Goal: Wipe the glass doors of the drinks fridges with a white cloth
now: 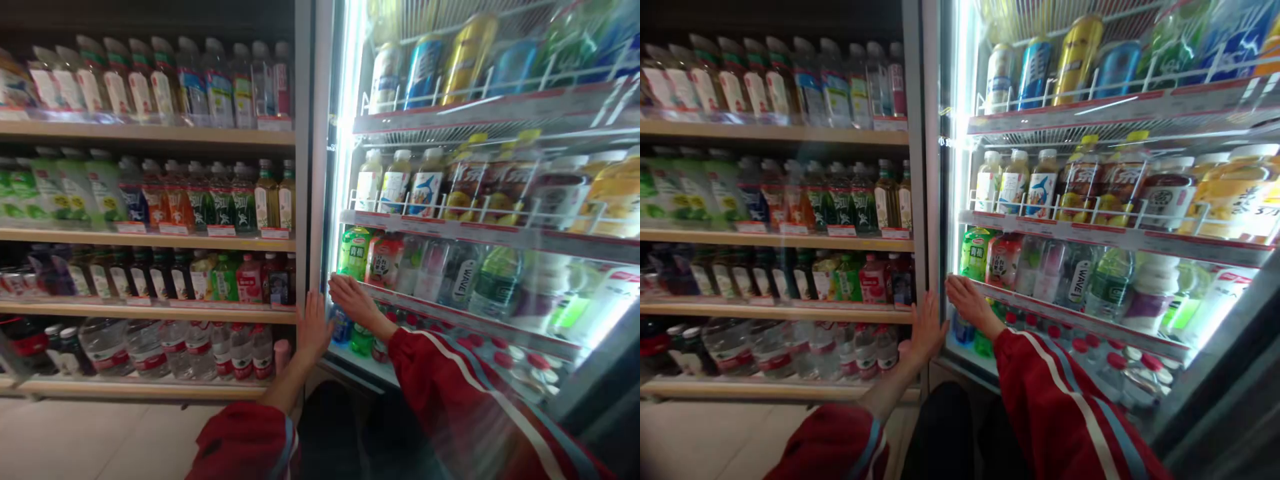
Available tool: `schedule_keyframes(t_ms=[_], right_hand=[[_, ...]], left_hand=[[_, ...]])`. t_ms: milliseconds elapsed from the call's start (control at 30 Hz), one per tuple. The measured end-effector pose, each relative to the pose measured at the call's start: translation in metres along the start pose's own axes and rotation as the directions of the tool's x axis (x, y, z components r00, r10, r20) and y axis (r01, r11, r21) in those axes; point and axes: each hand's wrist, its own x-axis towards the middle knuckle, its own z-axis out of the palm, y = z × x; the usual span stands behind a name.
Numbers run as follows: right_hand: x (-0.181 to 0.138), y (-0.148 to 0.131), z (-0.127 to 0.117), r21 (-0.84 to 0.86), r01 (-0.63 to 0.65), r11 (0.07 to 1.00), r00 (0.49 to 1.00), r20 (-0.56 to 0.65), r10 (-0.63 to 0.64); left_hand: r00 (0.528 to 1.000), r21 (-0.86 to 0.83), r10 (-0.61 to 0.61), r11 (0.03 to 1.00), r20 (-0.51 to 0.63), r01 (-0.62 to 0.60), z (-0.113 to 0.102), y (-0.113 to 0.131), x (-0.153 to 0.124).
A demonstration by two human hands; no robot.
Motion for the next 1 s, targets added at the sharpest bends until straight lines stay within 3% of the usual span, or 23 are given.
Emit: schedule_keyframes(t_ms=[233,500,767,1000], right_hand=[[0.002,0.036,-0.033,-0.011,-0.187,0.982,0.982,-0.028,0.186],[-0.049,0.018,-0.037,-0.034,-0.1,0.994,0.995,0.02,0.101],[-0.05,0.051,-0.064,-0.026,-0.283,0.959,0.959,0.029,0.284],[-0.076,0.04,-0.063,-0.084,-0.227,0.97,0.974,0.005,0.228]], left_hand=[[0.999,-0.026,0.042,0.999,-0.033,-0.043,-0.005,0.02,0.003],[0.994,-0.047,0.112,0.993,-0.01,-0.113,-0.018,0.045,0.002],[0.987,-0.069,0.156,0.985,-0.034,-0.158,-0.024,0.068,0.013],[0.971,-0.048,0.231,0.971,-0.055,-0.234,-0.028,0.087,0.021]])
